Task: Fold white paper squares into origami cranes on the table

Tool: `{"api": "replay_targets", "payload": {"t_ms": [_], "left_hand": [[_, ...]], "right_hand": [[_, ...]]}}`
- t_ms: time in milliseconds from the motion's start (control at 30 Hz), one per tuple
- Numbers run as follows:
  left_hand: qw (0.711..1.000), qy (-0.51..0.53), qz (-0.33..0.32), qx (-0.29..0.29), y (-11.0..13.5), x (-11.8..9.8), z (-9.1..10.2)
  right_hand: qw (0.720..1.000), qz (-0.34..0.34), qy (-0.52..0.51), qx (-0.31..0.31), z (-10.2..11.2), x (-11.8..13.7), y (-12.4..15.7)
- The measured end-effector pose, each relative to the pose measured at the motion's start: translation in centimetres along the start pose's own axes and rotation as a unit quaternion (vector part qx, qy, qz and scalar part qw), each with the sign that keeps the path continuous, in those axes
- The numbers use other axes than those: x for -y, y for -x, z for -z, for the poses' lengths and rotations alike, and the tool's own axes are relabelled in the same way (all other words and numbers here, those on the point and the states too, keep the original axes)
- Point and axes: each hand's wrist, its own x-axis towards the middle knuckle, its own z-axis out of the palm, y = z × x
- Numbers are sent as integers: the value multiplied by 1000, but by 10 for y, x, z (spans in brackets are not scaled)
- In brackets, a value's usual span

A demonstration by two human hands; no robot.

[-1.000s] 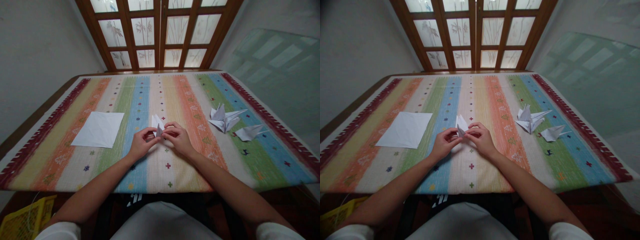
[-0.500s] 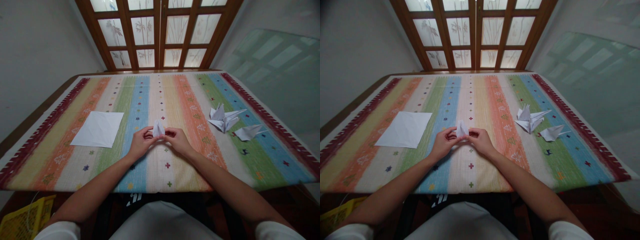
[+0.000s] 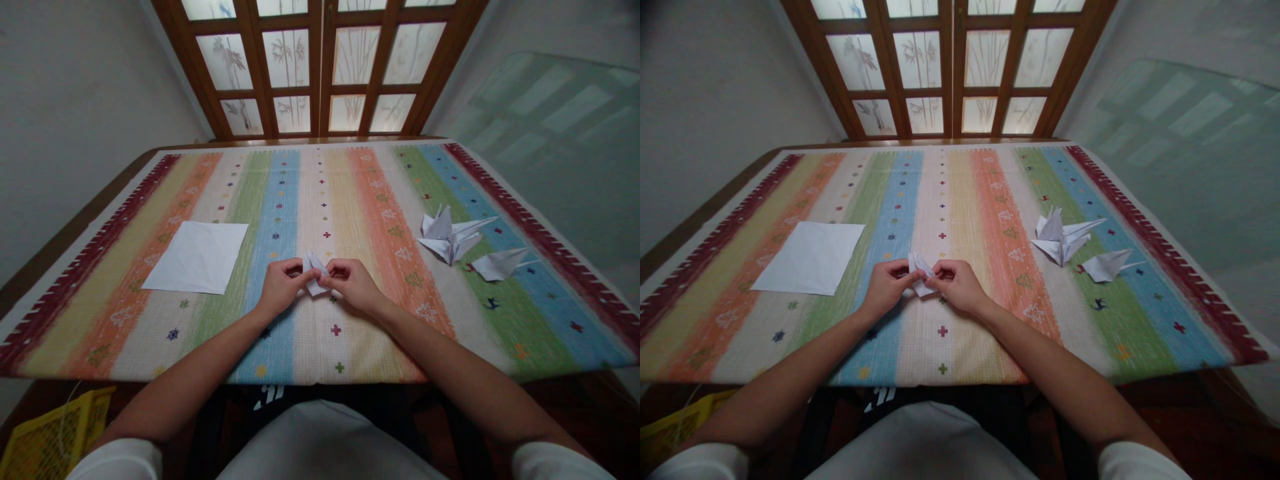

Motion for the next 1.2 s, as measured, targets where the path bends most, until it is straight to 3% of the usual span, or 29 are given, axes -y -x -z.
{"api": "replay_targets", "payload": {"t_ms": [367,500,867,1100,1200], "left_hand": [[999,16,-22,-29,-1,-2,5],[999,28,-16,-14,-2,-4,5],[998,-9,-44,-47,1,-4,7],[988,142,57,4,-2,-2,1],[993,111,35,13,1,1,-2]], "right_hand": [[998,-30,-20,50,-4,2,4],[999,-26,-9,40,-3,0,3],[999,-4,7,45,-7,5,8],[998,20,43,-41,3,3,4],[995,35,58,-80,7,1,2]]}}
